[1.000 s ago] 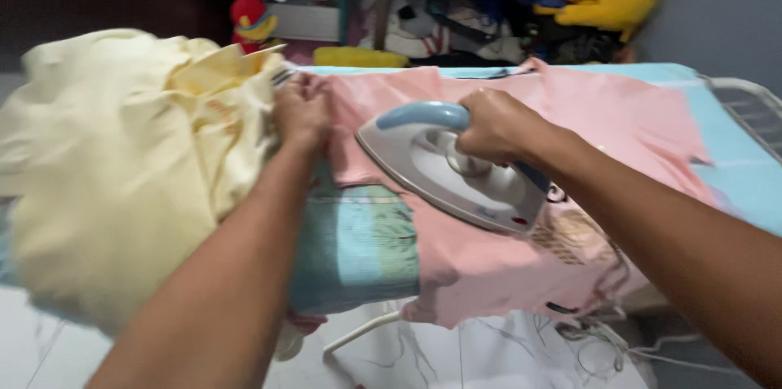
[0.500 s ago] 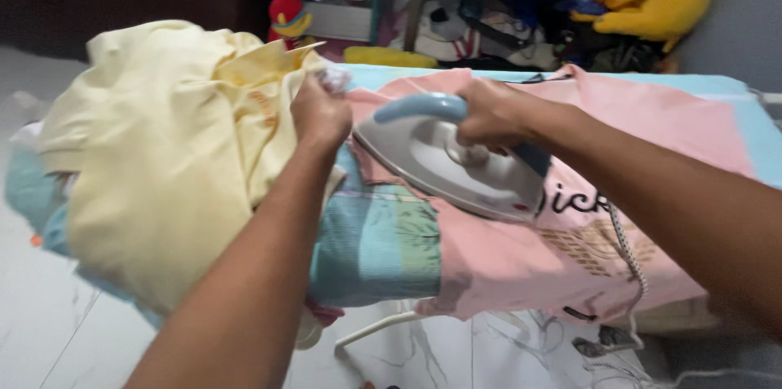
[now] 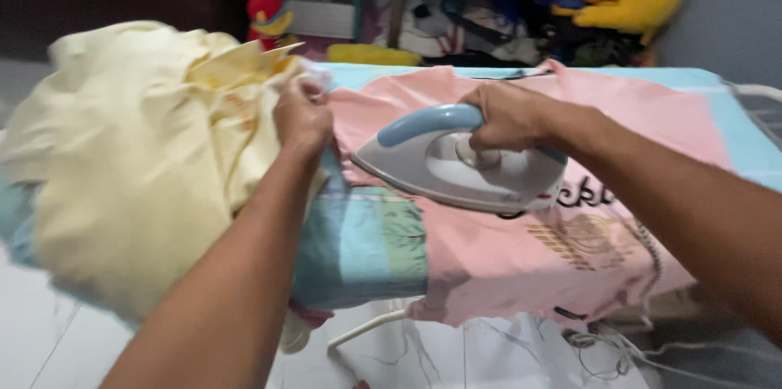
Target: The person irons a pink t-shirt on an ironing board. They smooth the fabric with their hands and move the iron across the shirt's surface, including the sleeves and body, to remove wrinkles.
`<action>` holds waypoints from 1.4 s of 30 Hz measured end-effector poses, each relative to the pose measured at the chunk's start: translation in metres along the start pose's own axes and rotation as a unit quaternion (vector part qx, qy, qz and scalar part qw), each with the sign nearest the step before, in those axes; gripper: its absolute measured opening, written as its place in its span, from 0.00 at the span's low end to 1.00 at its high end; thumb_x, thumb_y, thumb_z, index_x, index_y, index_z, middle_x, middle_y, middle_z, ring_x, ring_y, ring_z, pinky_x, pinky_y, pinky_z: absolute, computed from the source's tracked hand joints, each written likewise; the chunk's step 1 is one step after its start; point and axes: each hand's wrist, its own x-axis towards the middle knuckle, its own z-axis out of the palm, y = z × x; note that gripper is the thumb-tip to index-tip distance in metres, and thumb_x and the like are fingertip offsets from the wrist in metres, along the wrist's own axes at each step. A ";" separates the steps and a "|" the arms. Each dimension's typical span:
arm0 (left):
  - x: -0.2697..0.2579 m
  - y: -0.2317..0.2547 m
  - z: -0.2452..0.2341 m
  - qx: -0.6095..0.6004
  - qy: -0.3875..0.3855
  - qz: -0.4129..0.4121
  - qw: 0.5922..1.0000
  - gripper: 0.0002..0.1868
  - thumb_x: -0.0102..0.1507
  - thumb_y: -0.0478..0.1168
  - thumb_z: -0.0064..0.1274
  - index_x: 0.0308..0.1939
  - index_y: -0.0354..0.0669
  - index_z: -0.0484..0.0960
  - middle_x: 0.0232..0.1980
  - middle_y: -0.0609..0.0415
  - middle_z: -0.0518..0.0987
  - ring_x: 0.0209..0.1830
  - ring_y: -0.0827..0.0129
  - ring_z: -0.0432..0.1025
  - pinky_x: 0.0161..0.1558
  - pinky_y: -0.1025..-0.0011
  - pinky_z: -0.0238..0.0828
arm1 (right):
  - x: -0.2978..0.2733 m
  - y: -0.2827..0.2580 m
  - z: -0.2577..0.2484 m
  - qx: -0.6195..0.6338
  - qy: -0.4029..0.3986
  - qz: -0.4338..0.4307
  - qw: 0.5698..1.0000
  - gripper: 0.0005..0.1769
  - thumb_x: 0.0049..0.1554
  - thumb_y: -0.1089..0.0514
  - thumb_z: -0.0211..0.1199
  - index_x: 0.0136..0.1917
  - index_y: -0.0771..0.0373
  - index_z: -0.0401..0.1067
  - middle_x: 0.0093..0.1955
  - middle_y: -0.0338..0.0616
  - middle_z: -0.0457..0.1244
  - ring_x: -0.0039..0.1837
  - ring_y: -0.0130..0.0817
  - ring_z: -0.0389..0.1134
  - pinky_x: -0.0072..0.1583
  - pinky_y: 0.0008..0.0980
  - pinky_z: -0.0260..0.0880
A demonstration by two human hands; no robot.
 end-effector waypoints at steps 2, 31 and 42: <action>-0.006 0.011 -0.021 -0.078 0.008 -0.002 0.997 0.11 0.56 0.31 0.58 0.42 0.40 0.81 0.41 0.48 0.84 0.42 0.60 0.80 0.46 0.65 0.76 | 0.022 -0.011 -0.001 0.013 -0.024 0.006 1.000 0.21 0.40 0.60 0.66 0.49 0.63 0.79 0.33 0.51 0.69 0.34 0.41 0.69 0.40 0.41 0.70; -0.013 0.061 0.058 0.161 -0.104 0.250 0.949 0.13 0.57 0.36 0.54 0.44 0.41 0.83 0.47 0.35 0.79 0.48 0.40 0.74 0.50 0.50 0.72 | -0.051 0.007 -0.001 0.102 0.083 0.250 0.959 0.12 0.46 0.62 0.61 0.42 0.67 0.80 0.32 0.60 0.70 0.34 0.47 0.73 0.40 0.44 0.73; 0.054 0.135 0.164 0.199 -0.371 0.181 0.889 0.17 0.58 0.44 0.69 0.44 0.36 0.88 0.41 0.41 0.84 0.42 0.54 0.79 0.49 0.62 0.74 | -0.075 -0.023 0.002 0.064 0.140 0.332 0.931 0.19 0.44 0.60 0.63 0.51 0.55 0.80 0.44 0.57 0.71 0.48 0.53 0.74 0.53 0.48 0.73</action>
